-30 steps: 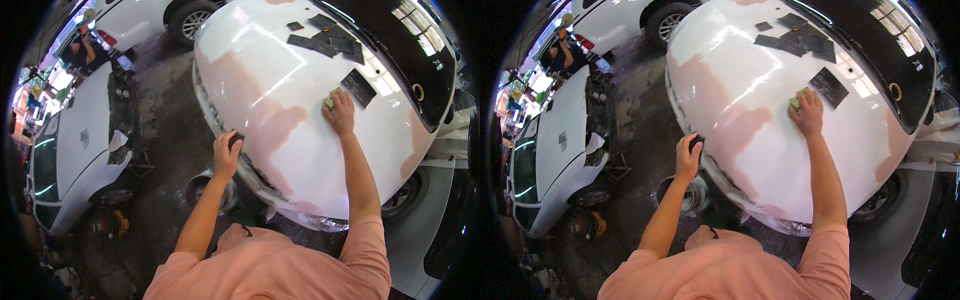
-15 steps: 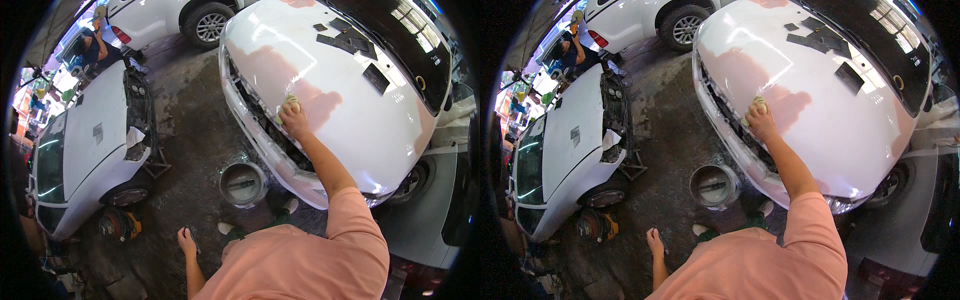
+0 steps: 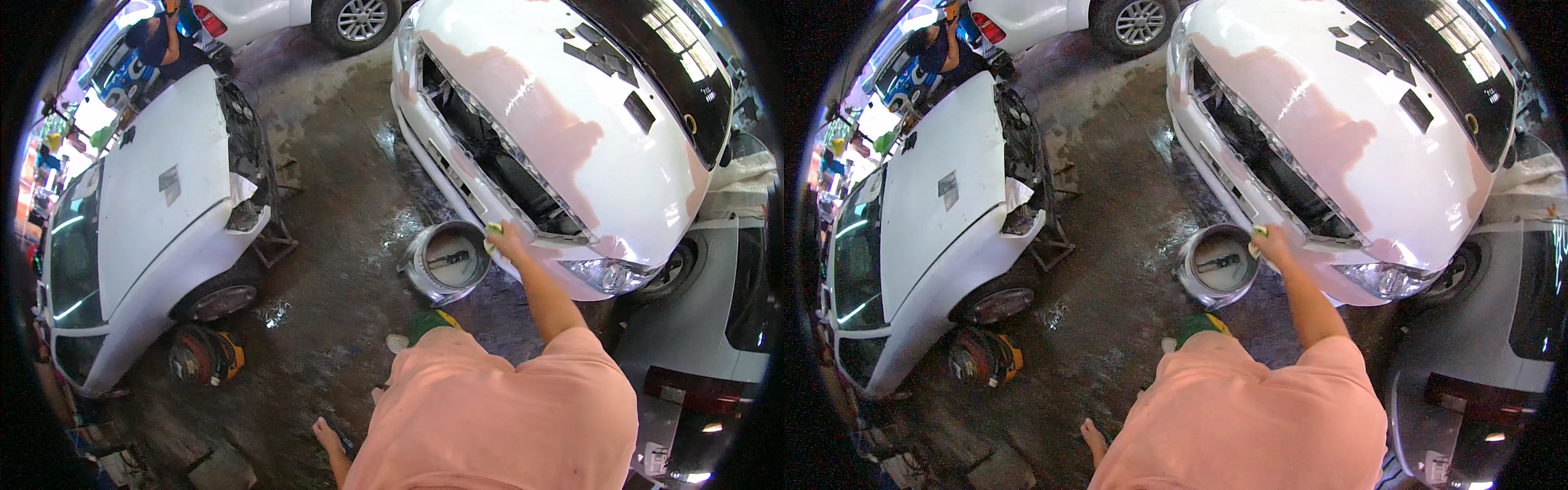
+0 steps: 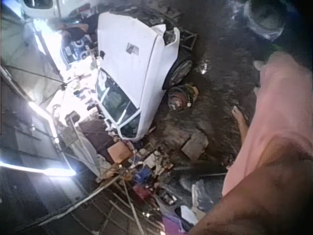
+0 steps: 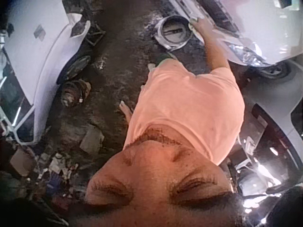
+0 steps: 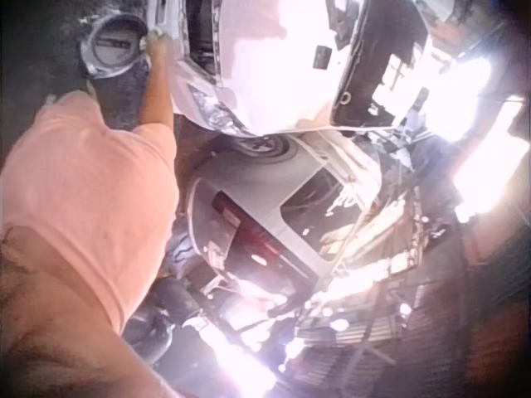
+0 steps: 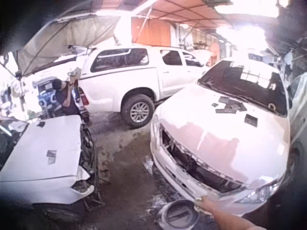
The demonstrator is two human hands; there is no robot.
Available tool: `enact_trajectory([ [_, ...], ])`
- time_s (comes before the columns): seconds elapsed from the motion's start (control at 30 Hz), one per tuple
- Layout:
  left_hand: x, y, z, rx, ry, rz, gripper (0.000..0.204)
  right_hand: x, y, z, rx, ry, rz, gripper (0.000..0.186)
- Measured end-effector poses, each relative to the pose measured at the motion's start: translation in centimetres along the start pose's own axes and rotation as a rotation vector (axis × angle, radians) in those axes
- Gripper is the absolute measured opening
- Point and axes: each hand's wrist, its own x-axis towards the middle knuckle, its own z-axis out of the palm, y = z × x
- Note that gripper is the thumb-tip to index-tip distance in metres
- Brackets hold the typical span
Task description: The person sands a car hood using a sanding block and water from a bucket, wiping the surface with a rag.
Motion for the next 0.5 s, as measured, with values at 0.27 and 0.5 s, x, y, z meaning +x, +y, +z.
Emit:
enact_trajectory([
  [0.27,6.1,6.9,-0.2,0.192,-0.084,0.175,0.047,-2.3,0.4,10.9,-0.174,-0.012,-0.005,0.06],
  [0.5,12.1,26.6,4.5,0.291,-0.25,0.514,0.038,9.4,-7.2,-2.6,-0.578,0.91,-0.206,0.073],
])
